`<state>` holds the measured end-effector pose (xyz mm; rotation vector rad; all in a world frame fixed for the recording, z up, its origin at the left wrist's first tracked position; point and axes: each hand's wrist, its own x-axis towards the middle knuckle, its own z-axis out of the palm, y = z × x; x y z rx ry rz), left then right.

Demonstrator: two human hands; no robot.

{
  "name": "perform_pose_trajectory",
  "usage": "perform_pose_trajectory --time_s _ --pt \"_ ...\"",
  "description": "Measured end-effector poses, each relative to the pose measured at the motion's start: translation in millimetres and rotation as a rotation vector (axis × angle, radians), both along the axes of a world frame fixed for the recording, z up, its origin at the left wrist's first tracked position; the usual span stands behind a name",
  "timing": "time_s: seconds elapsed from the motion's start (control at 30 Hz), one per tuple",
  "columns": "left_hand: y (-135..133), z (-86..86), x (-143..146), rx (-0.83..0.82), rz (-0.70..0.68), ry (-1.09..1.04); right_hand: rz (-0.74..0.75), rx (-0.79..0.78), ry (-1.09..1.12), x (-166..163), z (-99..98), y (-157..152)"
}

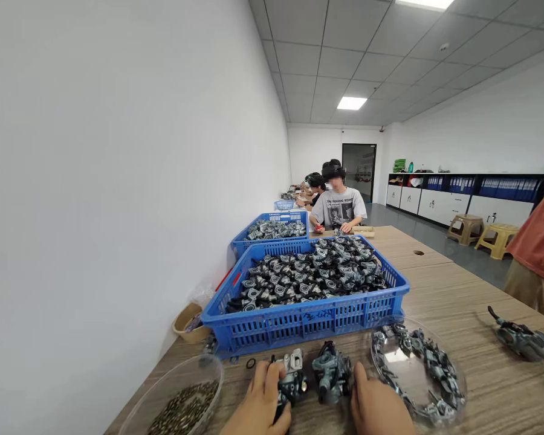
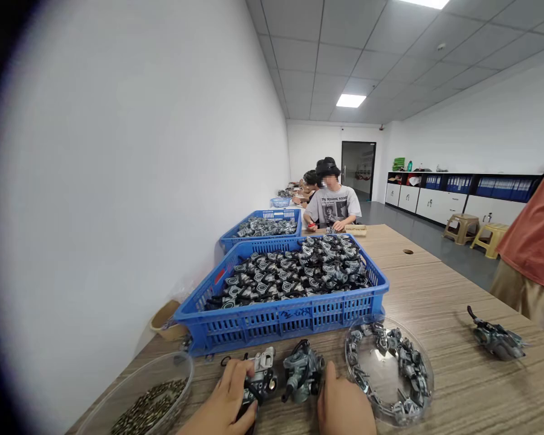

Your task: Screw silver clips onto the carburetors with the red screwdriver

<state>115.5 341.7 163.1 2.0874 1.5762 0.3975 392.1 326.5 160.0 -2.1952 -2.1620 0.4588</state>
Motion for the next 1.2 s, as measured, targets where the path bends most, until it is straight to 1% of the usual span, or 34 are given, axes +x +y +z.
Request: perform_pose_trajectory --time_s 0.13,0.2,0.27,0.37,0.5,0.63,0.73,0.83,0.93,1.07,1.2 --pt "4 -19.6 10 0.091 0.086 -0.039 0.004 -0.019 0.002 1 4.2 -3" --pt "7 -25.1 15 0.131 0.087 -0.079 0.009 -0.036 0.004 1 9.4 -5" --pt "8 -26.2 19 0.15 0.06 -0.152 0.026 -0.055 0.012 2 15.2 -6" --pt "9 -24.2 22 0.175 0.04 -0.238 0.052 -0.076 0.024 4 21.6 -7" --pt "8 -18.4 20 0.207 0.01 -0.255 0.058 -0.078 0.028 5 23.4 -8" --pt "4 -3.4 17 0.147 -0.038 -0.188 0.059 -0.065 0.032 5 21.8 -8" --pt "1 5.3 17 0.109 -0.014 -0.082 0.059 -0.054 0.037 4 20.3 -6" --pt "3 4.7 16 0.086 0.034 -0.046 0.055 -0.049 0.042 5 17.9 -4" --pt "8 1.3 11 0.028 0.066 -0.14 0.065 -0.041 0.045 8 14.3 -4" --pt "12 2.2 5 -0.025 0.091 -0.232 0.087 -0.032 0.047 11 8.8 -4" --pt "10 2.7 7 -0.017 0.095 -0.188 0.094 -0.018 0.051 12 3.8 -2"
